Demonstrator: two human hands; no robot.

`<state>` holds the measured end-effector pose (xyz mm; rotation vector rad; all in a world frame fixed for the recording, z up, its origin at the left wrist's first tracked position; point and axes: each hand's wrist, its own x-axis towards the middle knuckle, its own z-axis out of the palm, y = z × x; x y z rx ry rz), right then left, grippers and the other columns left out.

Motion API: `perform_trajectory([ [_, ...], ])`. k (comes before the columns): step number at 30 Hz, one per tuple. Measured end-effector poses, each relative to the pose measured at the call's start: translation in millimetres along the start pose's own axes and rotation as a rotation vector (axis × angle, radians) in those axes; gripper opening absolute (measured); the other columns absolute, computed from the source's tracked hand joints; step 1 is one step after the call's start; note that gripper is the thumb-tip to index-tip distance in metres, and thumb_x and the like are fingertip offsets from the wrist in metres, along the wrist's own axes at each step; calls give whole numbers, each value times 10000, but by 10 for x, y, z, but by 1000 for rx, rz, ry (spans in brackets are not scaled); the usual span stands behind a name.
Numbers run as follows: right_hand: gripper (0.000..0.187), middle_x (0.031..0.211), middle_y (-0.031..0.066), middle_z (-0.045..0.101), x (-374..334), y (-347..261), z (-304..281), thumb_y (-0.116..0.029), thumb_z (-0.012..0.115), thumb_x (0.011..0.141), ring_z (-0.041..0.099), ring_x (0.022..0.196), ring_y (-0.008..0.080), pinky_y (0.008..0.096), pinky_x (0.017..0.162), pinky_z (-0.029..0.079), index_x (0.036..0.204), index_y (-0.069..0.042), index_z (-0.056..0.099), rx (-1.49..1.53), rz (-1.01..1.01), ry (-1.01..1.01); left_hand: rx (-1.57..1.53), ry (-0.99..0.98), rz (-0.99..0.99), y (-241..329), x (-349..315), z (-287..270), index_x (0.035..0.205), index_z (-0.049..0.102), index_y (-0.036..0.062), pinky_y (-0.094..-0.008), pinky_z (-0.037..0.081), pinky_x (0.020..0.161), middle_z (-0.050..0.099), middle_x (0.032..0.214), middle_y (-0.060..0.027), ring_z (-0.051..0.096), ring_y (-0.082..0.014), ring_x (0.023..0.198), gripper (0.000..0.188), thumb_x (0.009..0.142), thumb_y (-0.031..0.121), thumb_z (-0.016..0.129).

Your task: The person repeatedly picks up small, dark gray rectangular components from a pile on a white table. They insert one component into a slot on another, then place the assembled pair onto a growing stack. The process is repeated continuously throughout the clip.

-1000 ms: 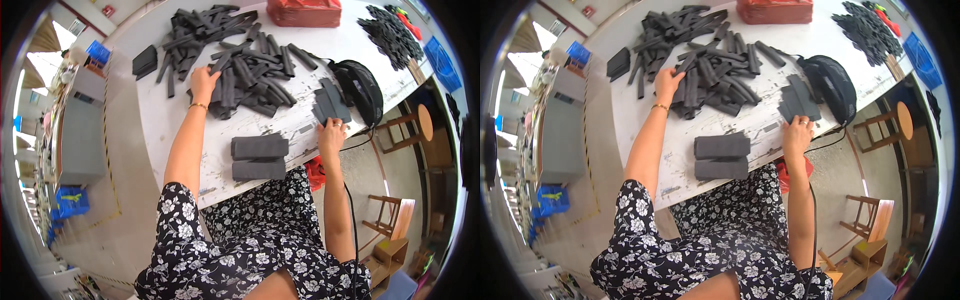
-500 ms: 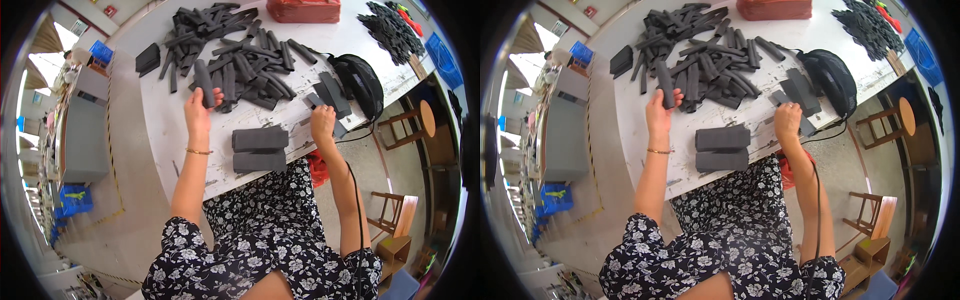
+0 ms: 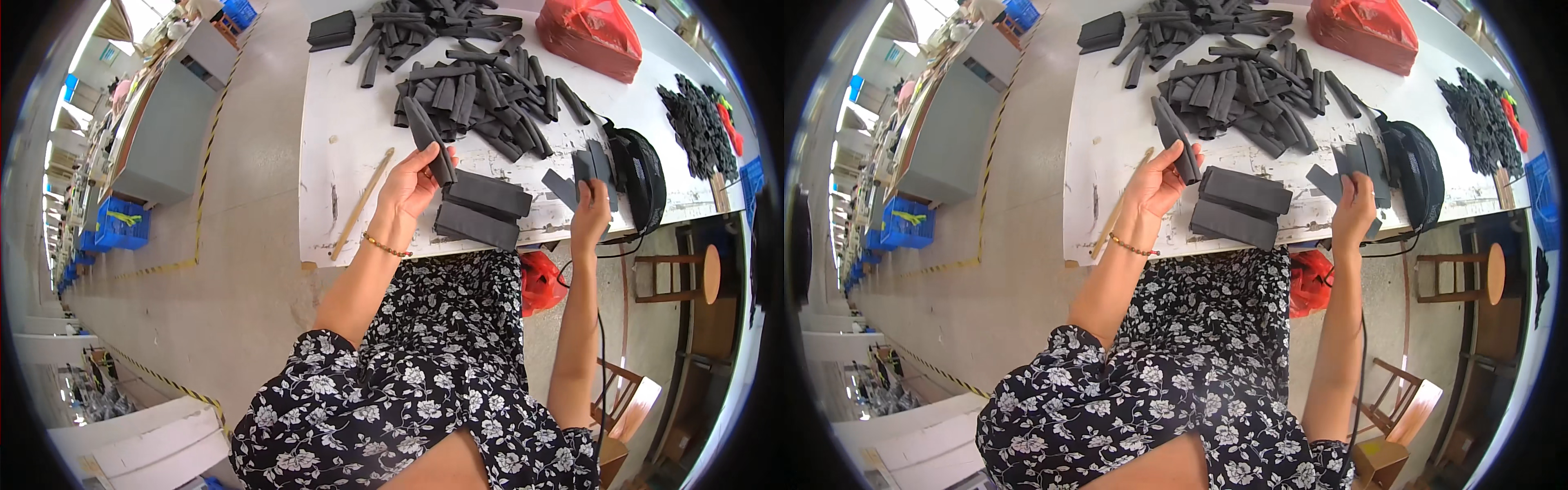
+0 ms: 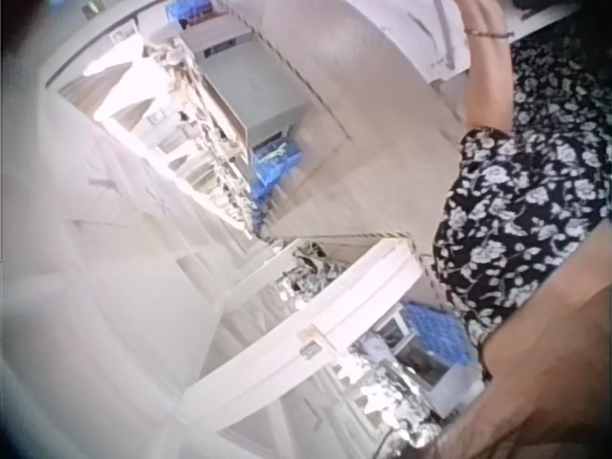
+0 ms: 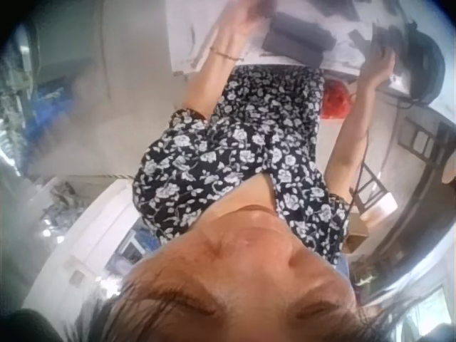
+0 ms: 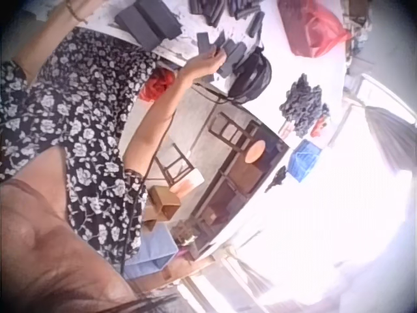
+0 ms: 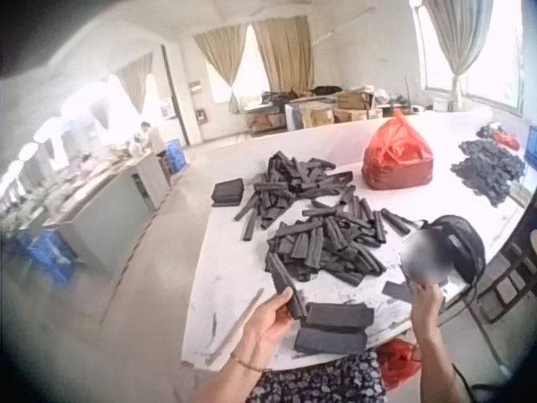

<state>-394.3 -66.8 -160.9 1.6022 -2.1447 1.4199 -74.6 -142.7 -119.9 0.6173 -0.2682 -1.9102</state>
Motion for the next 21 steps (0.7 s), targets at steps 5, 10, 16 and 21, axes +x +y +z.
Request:
perform_trajectory([
  [5, 291, 1107, 81, 562, -212, -1080, -159, -28, 567, 961, 518, 979, 130, 279, 833, 438, 1226, -35, 448, 639, 201, -222, -80, 11, -81, -5, -94, -44, 1020, 588, -11, -425, 593, 839, 648, 966, -143, 665, -287, 970, 231, 857, 67, 731],
  [10, 283, 942, 120, 513, -616, -1426, -263, -100, 671, 905, 503, 864, 260, 323, 800, 420, 1077, -19, 462, 448, -22, -576, 71, -5, -46, 26, -246, 41, 1051, 561, -2, -409, 594, 853, 664, 1003, -157, 667, -301, 1003, 255, 875, 94, 718],
  [16, 438, 1066, 117, 589, -547, -1599, -328, -109, 714, 826, 549, 952, 330, 430, 817, 406, 1200, -24, 501, 184, -423, -439, 169, 23, 19, 35, -303, 70, 1117, 533, -29, -380, 593, 878, 669, 1070, -201, 680, -304, 988, 294, 908, 116, 680],
  [21, 472, 1074, 65, 616, -473, -1647, -356, -91, 705, 811, 551, 933, 266, 394, 811, 401, 1266, -63, 584, 124, -531, -394, 177, 14, 6, 9, -343, 124, 1086, 569, -25, -370, 598, 856, 675, 1079, -194, 691, -295, 967, 238, 921, 119, 663],
])
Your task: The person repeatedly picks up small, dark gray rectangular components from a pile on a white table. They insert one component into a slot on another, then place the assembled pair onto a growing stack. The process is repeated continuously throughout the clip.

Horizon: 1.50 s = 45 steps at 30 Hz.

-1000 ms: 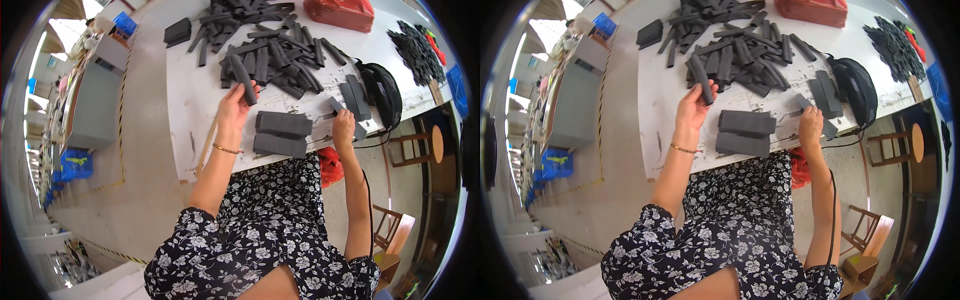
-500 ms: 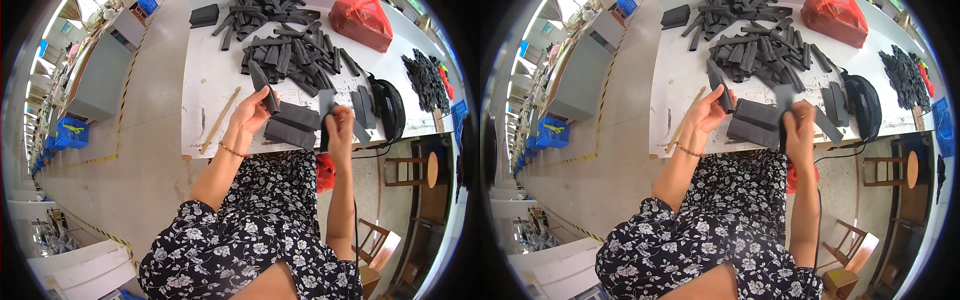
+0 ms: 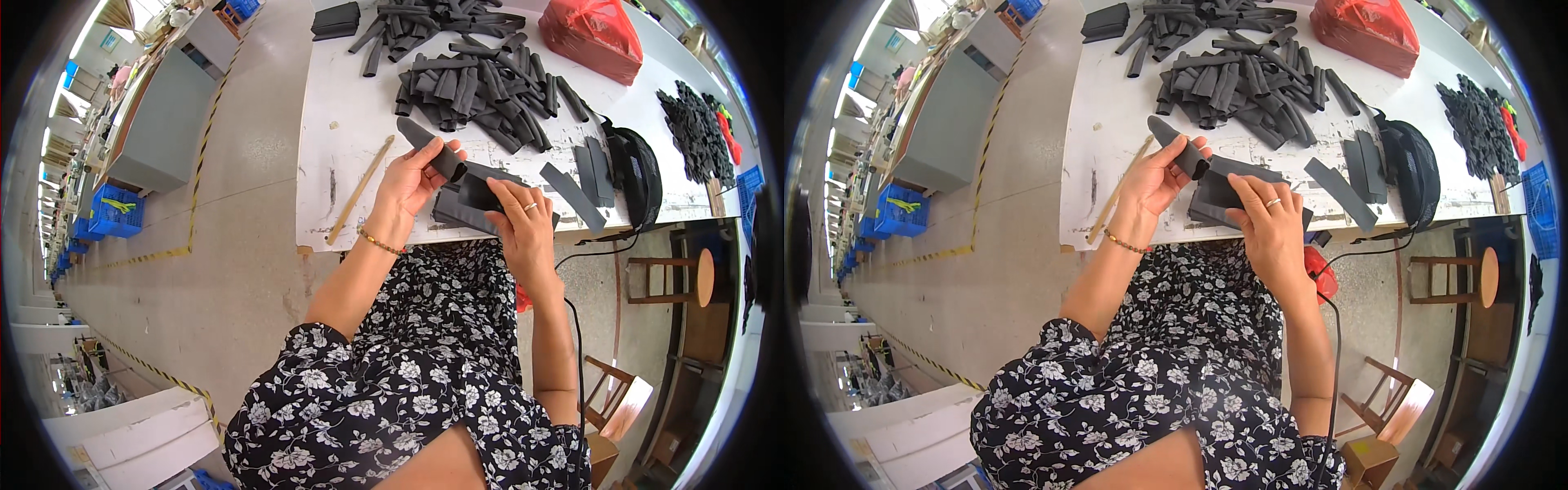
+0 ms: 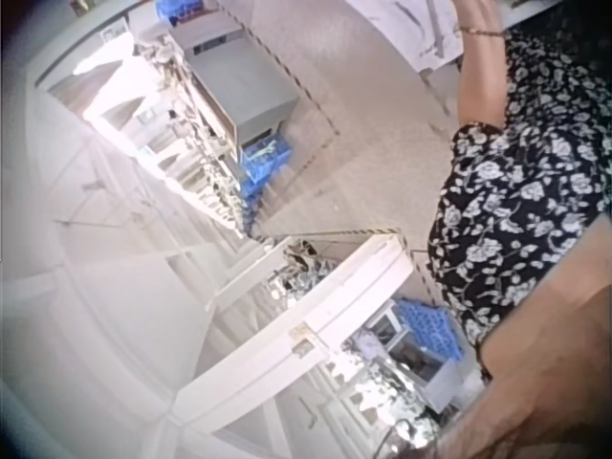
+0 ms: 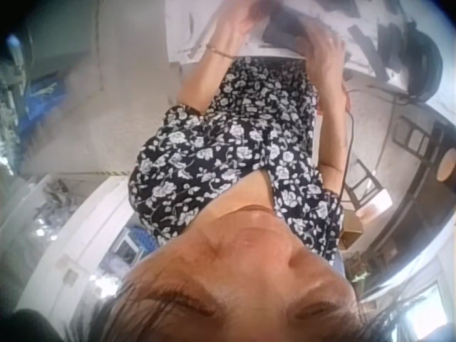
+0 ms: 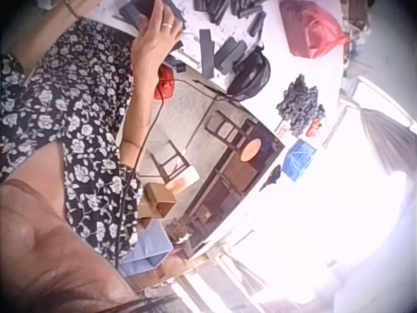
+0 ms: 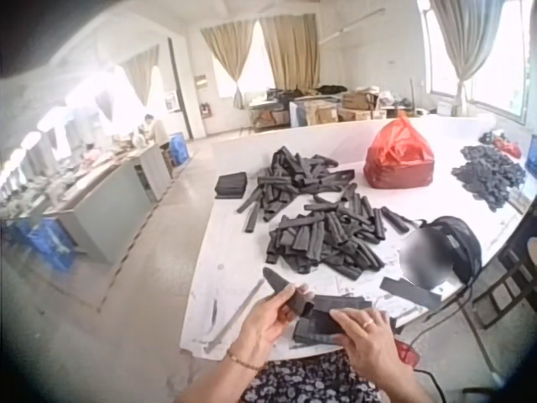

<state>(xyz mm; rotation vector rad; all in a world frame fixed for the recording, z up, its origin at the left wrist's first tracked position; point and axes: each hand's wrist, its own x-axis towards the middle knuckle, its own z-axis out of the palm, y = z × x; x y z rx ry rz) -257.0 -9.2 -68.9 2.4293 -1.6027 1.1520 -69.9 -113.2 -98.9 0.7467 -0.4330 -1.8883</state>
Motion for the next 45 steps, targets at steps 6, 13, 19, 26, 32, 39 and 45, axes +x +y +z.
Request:
perform_trajectory([
  [6, 384, 1052, 20, 621, 74, -48, -2, -77, 724, 771, 553, 904, 230, 383, 800, 407, 1150, -91, 665, -152, -22, 68, 48, -37, -55, -41, -32, 33, 1122, 591, 0, -356, 579, 866, 672, 1119, -161, 678, -266, 1021, 253, 928, 147, 659],
  [13, 359, 1011, 6, 621, 74, -36, 20, -81, 727, 762, 558, 889, 220, 387, 806, 413, 1117, -98, 677, -256, -42, 102, 13, -70, -72, -55, -46, 17, 1167, 564, -1, -368, 566, 893, 652, 1158, -169, 669, -284, 1036, 291, 929, 141, 653],
  [19, 356, 1012, 5, 618, 119, -56, 86, -89, 724, 765, 562, 902, 217, 390, 808, 411, 1118, -95, 675, -281, -35, 139, 48, -83, 83, -133, -200, 154, 1227, 502, 2, -394, 572, 876, 647, 1148, -190, 663, -312, 1041, 333, 942, 117, 630],
  [26, 584, 1118, 78, 588, 105, -116, 163, -76, 753, 745, 555, 965, 280, 421, 830, 410, 1295, -57, 557, -135, -20, 144, 75, -154, 292, -150, -446, 300, 1333, 403, -1, -424, 534, 935, 618, 1207, -196, 644, -319, 1077, 459, 946, 111, 622],
  [32, 507, 1141, 153, 576, 61, -320, 153, -23, 738, 763, 541, 991, 339, 437, 838, 421, 1226, -24, 531, 56, 31, 131, 94, -433, 412, -172, -357, 296, 1148, 568, 22, -438, 427, 1039, 675, 979, -126, 579, -295, 1191, 255, 999, 229, 550],
  [39, 402, 1090, 203, 576, 95, -194, 261, 53, 737, 735, 561, 867, 382, 449, 743, 477, 1063, 4, 509, 179, -38, 67, -11, -346, 427, -352, -348, 258, 1054, 602, 35, -422, 421, 1042, 688, 936, -116, 541, -299, 1239, 275, 1019, 290, 503],
  [45, 341, 1090, 199, 583, 94, -167, 179, 29, 720, 754, 558, 868, 379, 446, 747, 480, 1031, -5, 524, 211, -60, -78, -31, -227, 322, -149, -311, 124, 1071, 573, 17, -405, 487, 978, 690, 940, -143, 573, -322, 1191, 272, 1001, 278, 545],
])
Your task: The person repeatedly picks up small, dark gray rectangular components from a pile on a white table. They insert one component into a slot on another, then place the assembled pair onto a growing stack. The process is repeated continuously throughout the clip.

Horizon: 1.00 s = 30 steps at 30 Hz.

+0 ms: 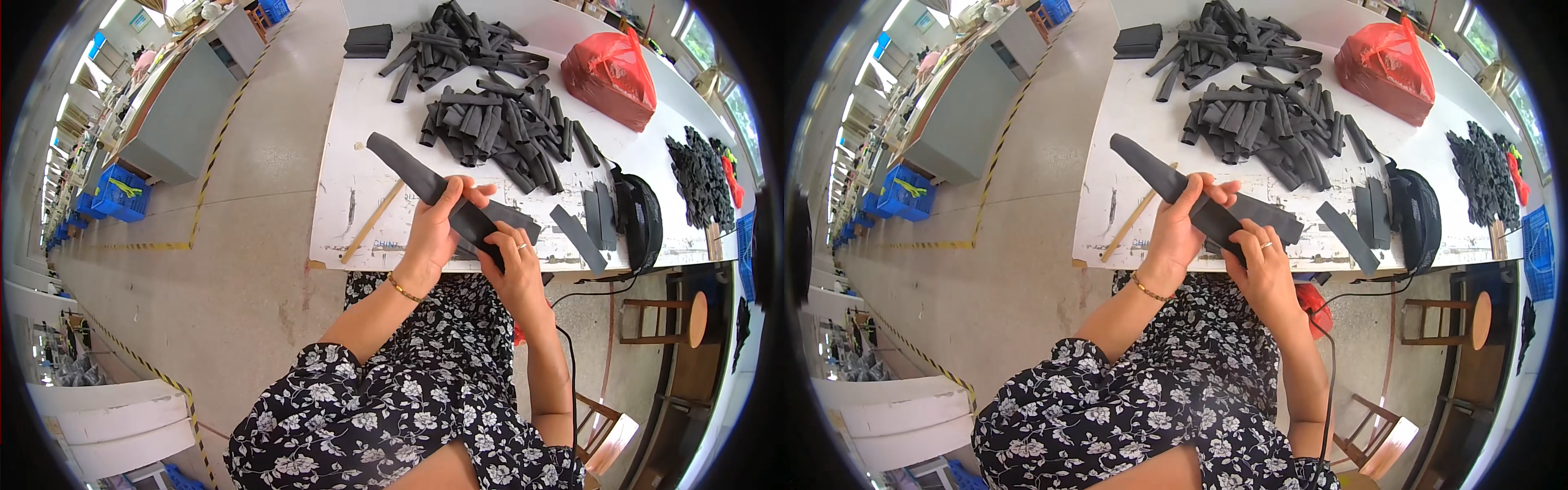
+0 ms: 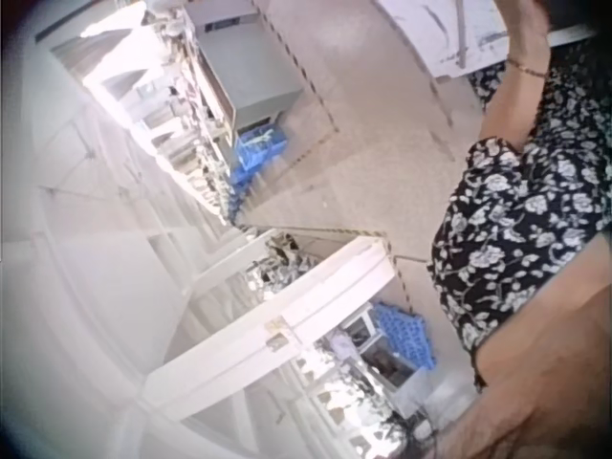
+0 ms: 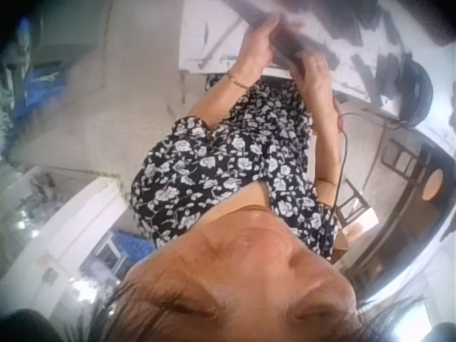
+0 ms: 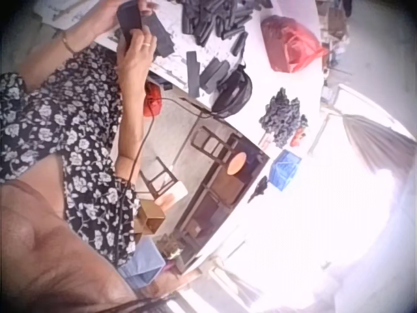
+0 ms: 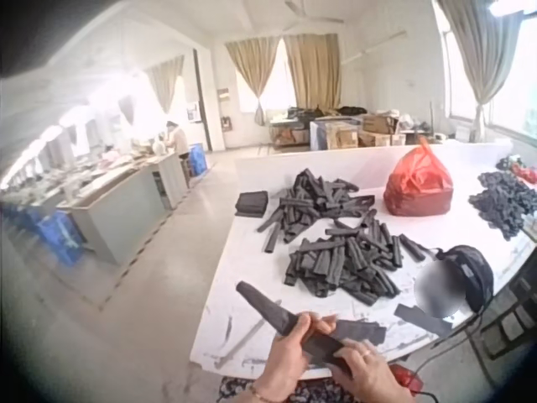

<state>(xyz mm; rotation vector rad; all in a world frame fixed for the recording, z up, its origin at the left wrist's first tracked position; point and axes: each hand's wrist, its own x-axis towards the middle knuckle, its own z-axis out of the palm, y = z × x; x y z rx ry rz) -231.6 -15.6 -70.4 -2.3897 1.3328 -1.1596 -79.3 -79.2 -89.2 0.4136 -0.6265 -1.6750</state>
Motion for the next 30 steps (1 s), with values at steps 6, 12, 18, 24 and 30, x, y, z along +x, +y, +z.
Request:
perform_trajectory([
  [6, 371, 1110, 185, 585, 164, 53, 122, 59, 716, 740, 576, 912, 407, 459, 800, 482, 1058, -2, 535, -34, -128, 24, -177, -4, -44, -357, -123, 71, 1045, 585, 39, -378, 468, 1002, 674, 1071, -110, 549, -271, 1222, 277, 1013, 305, 512],
  [12, 358, 1084, 178, 540, 76, -49, 34, 29, 740, 734, 574, 901, 373, 442, 745, 504, 1030, -14, 544, -71, -37, -1, -164, 80, -47, -56, -86, 46, 1090, 570, 46, -406, 436, 1032, 683, 1106, -112, 503, -261, 1287, 314, 1017, 341, 489],
  [18, 221, 966, 160, 584, 91, 80, 190, 42, 710, 777, 611, 848, 352, 429, 688, 520, 944, 5, 569, 6, -72, 68, -227, 87, -78, -260, -118, 45, 1093, 574, 56, -417, 404, 1054, 682, 1120, -111, 493, -264, 1297, 324, 1018, 356, 480],
  [24, 146, 942, 167, 612, 26, 166, 275, 18, 706, 797, 627, 819, 357, 420, 670, 514, 888, 4, 594, 99, -8, 80, -236, 158, -92, -155, -105, 32, 1170, 558, 34, -402, 454, 1006, 666, 1103, -138, 526, -260, 1241, 345, 1012, 336, 504],
  [30, 150, 937, 152, 613, 109, 125, 175, 59, 695, 783, 611, 752, 323, 394, 631, 499, 881, 14, 592, 141, -8, 66, -189, 194, 120, -70, -42, 113, 1182, 538, 26, -333, 489, 905, 605, 850, -10, 649, -202, 888, 368, 997, 344, 538],
])
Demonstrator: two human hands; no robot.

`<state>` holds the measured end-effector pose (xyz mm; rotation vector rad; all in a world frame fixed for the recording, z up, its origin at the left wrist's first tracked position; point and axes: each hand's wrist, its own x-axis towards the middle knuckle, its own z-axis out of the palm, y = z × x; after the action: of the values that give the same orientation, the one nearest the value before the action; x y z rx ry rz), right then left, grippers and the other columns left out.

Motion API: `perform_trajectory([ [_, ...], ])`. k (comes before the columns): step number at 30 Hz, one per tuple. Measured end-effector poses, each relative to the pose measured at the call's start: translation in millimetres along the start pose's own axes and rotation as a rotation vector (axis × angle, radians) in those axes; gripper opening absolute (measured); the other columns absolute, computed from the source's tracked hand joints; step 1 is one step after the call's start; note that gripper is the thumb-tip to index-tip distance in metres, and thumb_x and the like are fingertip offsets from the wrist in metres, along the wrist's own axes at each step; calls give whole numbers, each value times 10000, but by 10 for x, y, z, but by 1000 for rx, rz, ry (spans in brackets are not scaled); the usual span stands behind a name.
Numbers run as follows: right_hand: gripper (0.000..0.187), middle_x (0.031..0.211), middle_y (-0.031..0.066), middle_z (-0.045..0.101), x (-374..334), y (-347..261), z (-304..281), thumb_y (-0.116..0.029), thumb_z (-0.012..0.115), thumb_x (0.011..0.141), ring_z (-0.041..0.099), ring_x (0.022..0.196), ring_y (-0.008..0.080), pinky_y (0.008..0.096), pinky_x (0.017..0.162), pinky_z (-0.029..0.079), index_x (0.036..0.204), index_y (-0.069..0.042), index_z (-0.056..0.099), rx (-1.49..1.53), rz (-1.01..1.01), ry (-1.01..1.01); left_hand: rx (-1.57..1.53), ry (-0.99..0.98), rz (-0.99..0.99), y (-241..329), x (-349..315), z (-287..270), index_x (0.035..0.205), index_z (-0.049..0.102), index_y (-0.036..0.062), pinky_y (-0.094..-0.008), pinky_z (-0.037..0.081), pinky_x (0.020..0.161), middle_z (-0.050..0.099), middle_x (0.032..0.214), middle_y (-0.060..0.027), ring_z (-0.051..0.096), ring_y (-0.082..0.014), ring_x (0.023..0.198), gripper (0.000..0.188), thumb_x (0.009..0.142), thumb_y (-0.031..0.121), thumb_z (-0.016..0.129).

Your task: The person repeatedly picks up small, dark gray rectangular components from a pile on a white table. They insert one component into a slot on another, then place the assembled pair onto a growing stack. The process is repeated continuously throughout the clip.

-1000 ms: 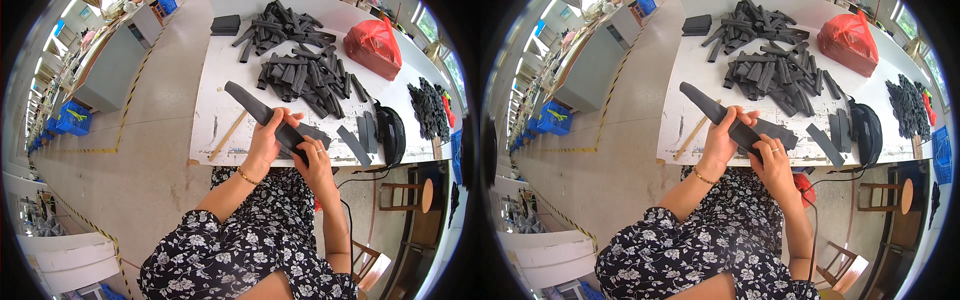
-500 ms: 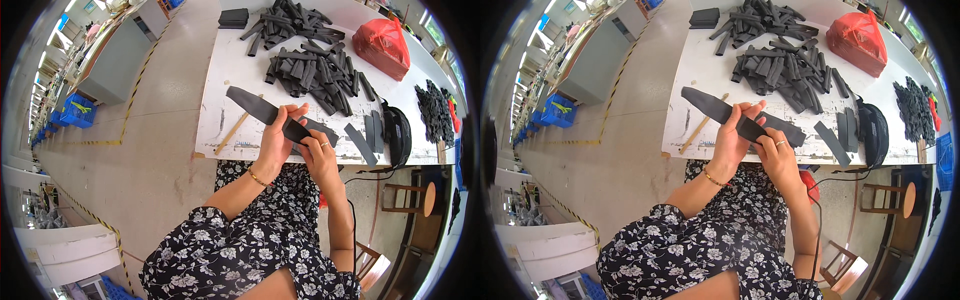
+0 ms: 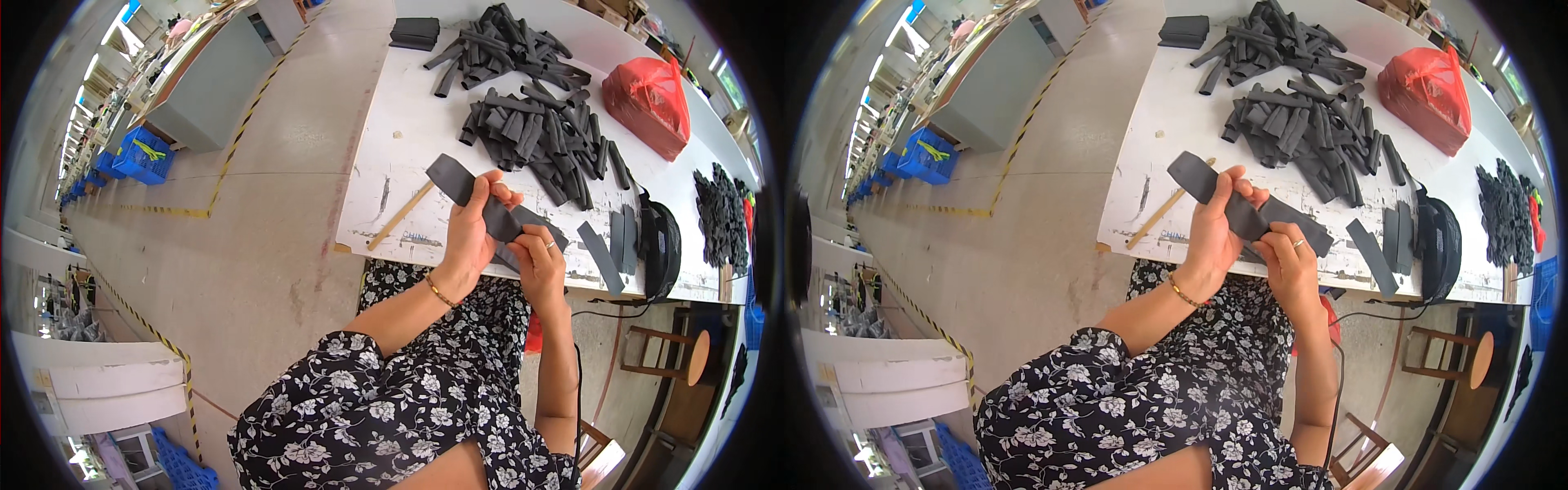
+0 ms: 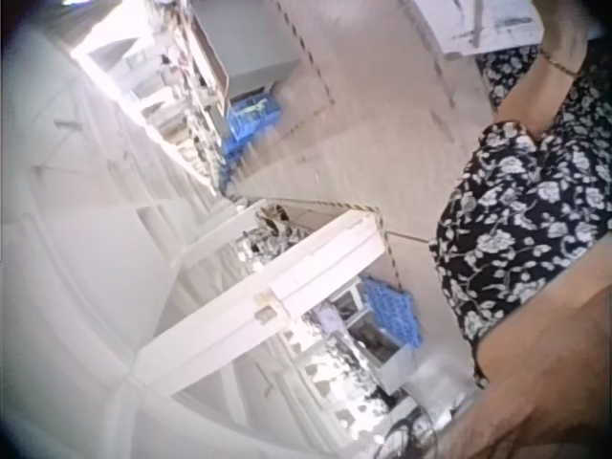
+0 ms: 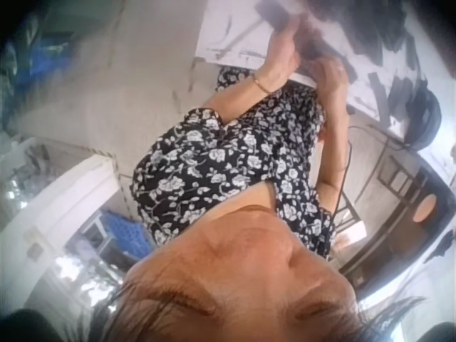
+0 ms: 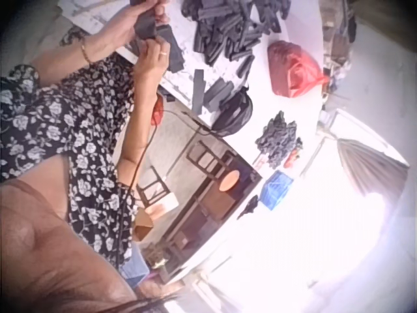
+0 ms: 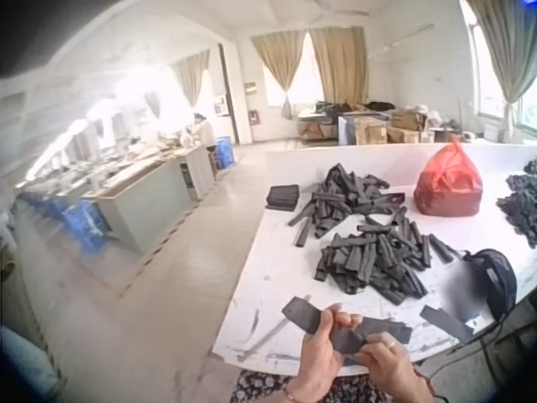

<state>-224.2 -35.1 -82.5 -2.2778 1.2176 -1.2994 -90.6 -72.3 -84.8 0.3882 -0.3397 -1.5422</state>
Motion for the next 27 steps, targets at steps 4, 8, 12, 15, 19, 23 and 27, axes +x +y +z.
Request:
perform_trajectory([
  [4, 148, 931, 138, 614, 27, -13, 25, 71, 693, 779, 605, 725, 301, 371, 610, 496, 873, 16, 594, 32, -6, 17, 4, -22, 1, -35, -72, -23, 1148, 549, 39, -288, 471, 827, 605, 826, -3, 645, -180, 896, 349, 999, 353, 536],
  [8, 153, 936, 132, 618, 14, 4, 38, 70, 698, 778, 618, 722, 285, 357, 599, 504, 872, 12, 593, 34, 11, 20, -16, -9, -32, -94, -103, -33, 1142, 555, 39, -302, 489, 846, 608, 826, -9, 648, -189, 890, 339, 999, 345, 538],
  [12, 157, 942, 135, 623, 33, -6, 53, 73, 697, 776, 630, 726, 279, 349, 602, 514, 876, 8, 594, 32, 19, 28, -41, -15, -32, -90, -104, -37, 1128, 564, 38, -322, 505, 861, 611, 826, -17, 651, -199, 880, 324, 999, 335, 540],
  [15, 151, 959, 135, 630, 26, 15, 61, 73, 693, 782, 631, 741, 267, 334, 627, 514, 881, 12, 596, 33, 38, 21, -49, -20, -19, -103, -100, -40, 1109, 581, 39, -333, 513, 856, 620, 830, -24, 648, -206, 871, 324, 998, 341, 542],
  [19, 138, 985, 133, 636, 25, 33, 67, 67, 689, 797, 624, 771, 241, 307, 675, 508, 893, 26, 599, 39, 77, -9, -56, -24, -11, -105, -107, -57, 1108, 585, 37, -337, 515, 851, 625, 833, -31, 644, -209, 867, 325, 1001, 340, 536],
  [23, 127, 981, 149, 634, 28, 21, 79, 46, 685, 799, 647, 755, 279, 340, 655, 522, 895, 18, 608, 43, 88, -2, -45, -30, 6, -119, -82, -80, 1126, 571, 30, -340, 517, 846, 625, 835, -37, 646, -216, 867, 333, 1010, 337, 518],
  [27, 195, 987, 121, 638, 21, -123, 125, -81, 719, 850, 610, 756, 183, 306, 721, 498, 906, 55, 592, 205, 294, 32, -53, -9, -24, -84, -71, -95, 1177, 541, 23, -355, 516, 870, 624, 846, -55, 654, -236, 924, 358, 1024, 341, 480],
])
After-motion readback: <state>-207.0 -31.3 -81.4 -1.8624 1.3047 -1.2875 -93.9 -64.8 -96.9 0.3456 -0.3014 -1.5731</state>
